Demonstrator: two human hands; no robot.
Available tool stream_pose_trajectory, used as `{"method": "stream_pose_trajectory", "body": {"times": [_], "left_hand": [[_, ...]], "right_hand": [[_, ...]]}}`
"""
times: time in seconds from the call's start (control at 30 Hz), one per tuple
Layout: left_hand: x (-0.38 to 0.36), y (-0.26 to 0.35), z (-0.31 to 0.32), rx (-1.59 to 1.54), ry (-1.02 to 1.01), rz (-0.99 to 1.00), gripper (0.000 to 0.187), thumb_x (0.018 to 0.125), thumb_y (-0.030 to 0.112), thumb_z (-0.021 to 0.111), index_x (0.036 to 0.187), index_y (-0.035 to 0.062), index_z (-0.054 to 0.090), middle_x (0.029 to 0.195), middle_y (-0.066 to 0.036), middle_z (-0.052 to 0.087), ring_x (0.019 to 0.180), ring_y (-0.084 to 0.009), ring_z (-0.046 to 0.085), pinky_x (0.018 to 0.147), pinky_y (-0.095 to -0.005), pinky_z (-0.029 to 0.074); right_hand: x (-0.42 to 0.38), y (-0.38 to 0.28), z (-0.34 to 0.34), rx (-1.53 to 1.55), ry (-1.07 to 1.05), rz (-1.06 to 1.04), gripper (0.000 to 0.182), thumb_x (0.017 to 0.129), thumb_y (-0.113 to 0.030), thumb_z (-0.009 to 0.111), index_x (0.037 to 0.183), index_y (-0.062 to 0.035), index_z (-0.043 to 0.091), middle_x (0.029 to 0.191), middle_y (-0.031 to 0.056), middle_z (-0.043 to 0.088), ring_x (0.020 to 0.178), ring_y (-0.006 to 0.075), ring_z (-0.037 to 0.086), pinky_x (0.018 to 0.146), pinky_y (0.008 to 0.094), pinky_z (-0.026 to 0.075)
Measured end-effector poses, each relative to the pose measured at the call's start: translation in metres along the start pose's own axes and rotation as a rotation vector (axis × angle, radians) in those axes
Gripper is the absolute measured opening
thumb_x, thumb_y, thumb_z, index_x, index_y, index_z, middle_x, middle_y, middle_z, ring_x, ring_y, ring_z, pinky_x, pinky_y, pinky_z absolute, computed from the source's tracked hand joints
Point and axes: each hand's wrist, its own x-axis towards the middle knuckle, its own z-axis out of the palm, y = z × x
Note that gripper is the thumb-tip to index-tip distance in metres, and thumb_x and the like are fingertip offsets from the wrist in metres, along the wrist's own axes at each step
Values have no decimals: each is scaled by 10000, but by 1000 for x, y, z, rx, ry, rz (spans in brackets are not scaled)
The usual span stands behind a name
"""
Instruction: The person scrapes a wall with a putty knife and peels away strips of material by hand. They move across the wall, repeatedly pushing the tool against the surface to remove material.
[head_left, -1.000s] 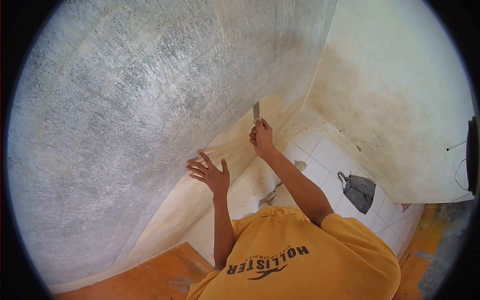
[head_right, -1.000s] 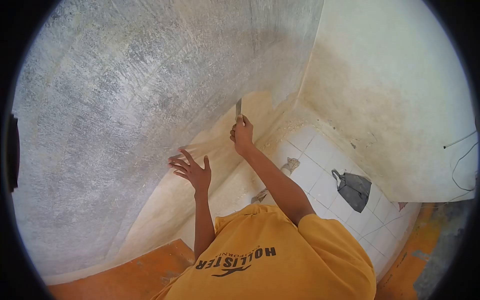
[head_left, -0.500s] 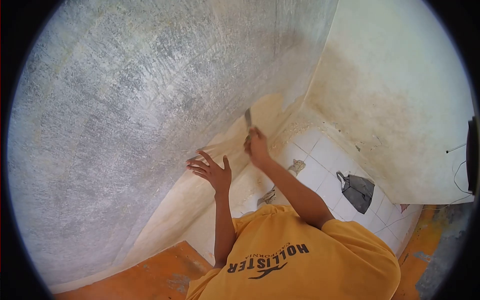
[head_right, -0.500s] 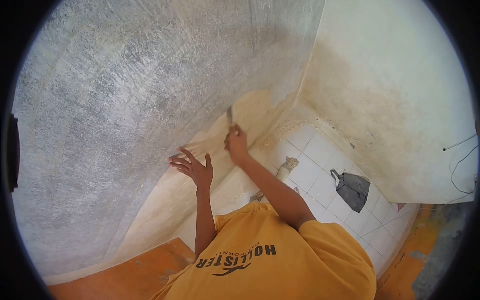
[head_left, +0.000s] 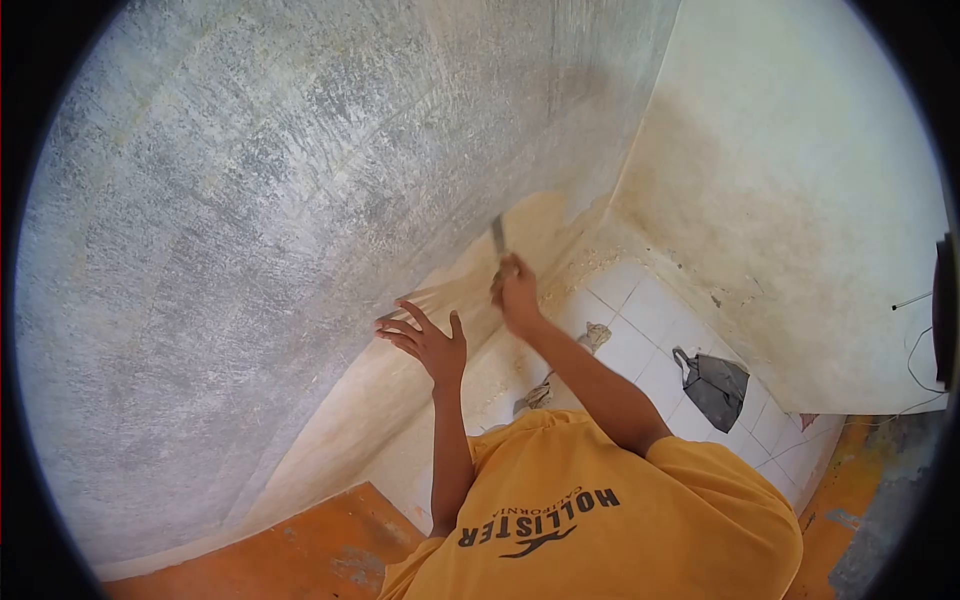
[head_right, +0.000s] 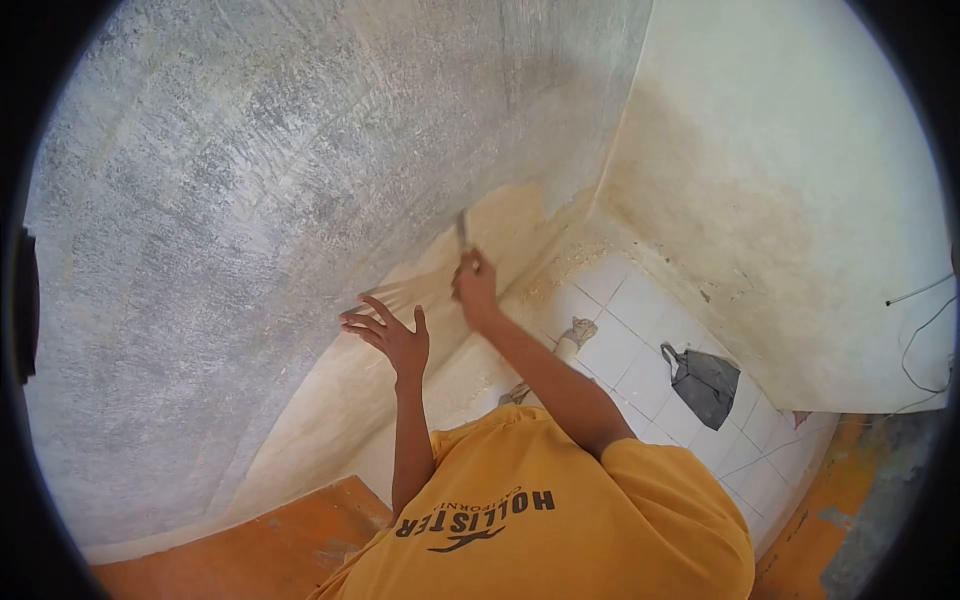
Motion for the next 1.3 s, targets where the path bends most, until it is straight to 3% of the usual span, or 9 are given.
{"method": "stream_pose_trajectory", "body": {"times": [0.23, 0.27, 0.4, 0.5, 0.67, 0.9, 1.0, 1.1, 1.3], "left_hand": [[2, 3, 8, 19, 30, 43, 1039, 915, 385, 685, 1605, 47, -14, 1534, -451, -202, 1392, -690, -173, 1113, -758, 126], [2, 2, 10, 30, 46, 52, 1041, 915, 386, 685, 1602, 38, -16, 1528, -458, -203, 1386, -695, -177, 1108, -763, 130], [3, 5, 8, 3, 39, 58, 1052, 916, 403, 681, 1587, -4, -19, 1502, -490, -201, 1368, -717, -175, 1096, -776, 111], [6, 10, 15, 43, 37, 57, 1056, 920, 421, 672, 1573, -38, -20, 1475, -520, -193, 1349, -735, -176, 1096, -778, 76], [3, 16, 17, 60, 35, 109, 1054, 928, 439, 657, 1561, -61, -22, 1450, -546, -184, 1320, -757, -192, 1087, -785, 33], [4, 13, 21, 43, -20, 57, 1053, 931, 437, 657, 1562, -51, -30, 1449, -541, -201, 1317, -753, -210, 1075, -796, 32], [8, 17, 21, 48, 3, 86, 1054, 930, 436, 659, 1565, -42, -32, 1452, -538, -201, 1317, -750, -220, 1076, -795, 24], [5, 12, 22, 45, 3, 86, 1055, 930, 443, 656, 1566, -40, -34, 1453, -536, -203, 1315, -747, -231, 1072, -798, 14], [9, 11, 24, 52, 7, 93, 1052, 936, 452, 645, 1566, -44, -35, 1450, -537, -213, 1312, -745, -241, 1059, -810, 4]], "right_hand": [[-26, -5, -1, -16, -95, 125, 306, 1065, -299, 511, 1230, -42, 530, 649, -21, 450, 499, 67, 426, 429, 243, 341], [-7, 4, -1, -5, 41, 31, 288, 1068, -295, 498, 1221, -54, 538, 646, -30, 427, 497, 62, 392, 428, 242, 313], [22, -13, -14, 33, -3, -41, 164, 1070, -279, 503, 1067, -115, 518, 660, -31, 413, 491, 59, 342, 408, 238, 247], [-23, -26, 2, -17, -83, 143, 181, 1074, -273, 491, 980, -117, 484, 655, -33, 417, 488, 58, 340, 399, 240, 250], [30, -25, -18, 64, -16, -8, 154, 1069, -288, 508, 1055, -134, 513, 675, -42, 408, 489, 54, 325, 406, 224, 235], [20, -26, -19, 96, -42, 96, 279, 1068, -331, 503, 1214, -95, 534, 631, -48, 390, 484, 49, 321, 409, 247, 252], [-16, -24, -8, 0, -94, 149, 181, 1061, -316, 514, 1046, -137, 515, 659, -43, 412, 492, 49, 318, 407, 231, 239], [16, -21, -10, 61, 41, 14, 192, 1062, -326, 515, 1049, -134, 519, 662, -41, 423, 490, 51, 344, 405, 230, 256], [-12, -23, 3, -9, 52, 91, 190, 1062, -311, 517, 1103, -125, 526, 657, -43, 407, 507, 49, 361, 416, 219, 272]]}}
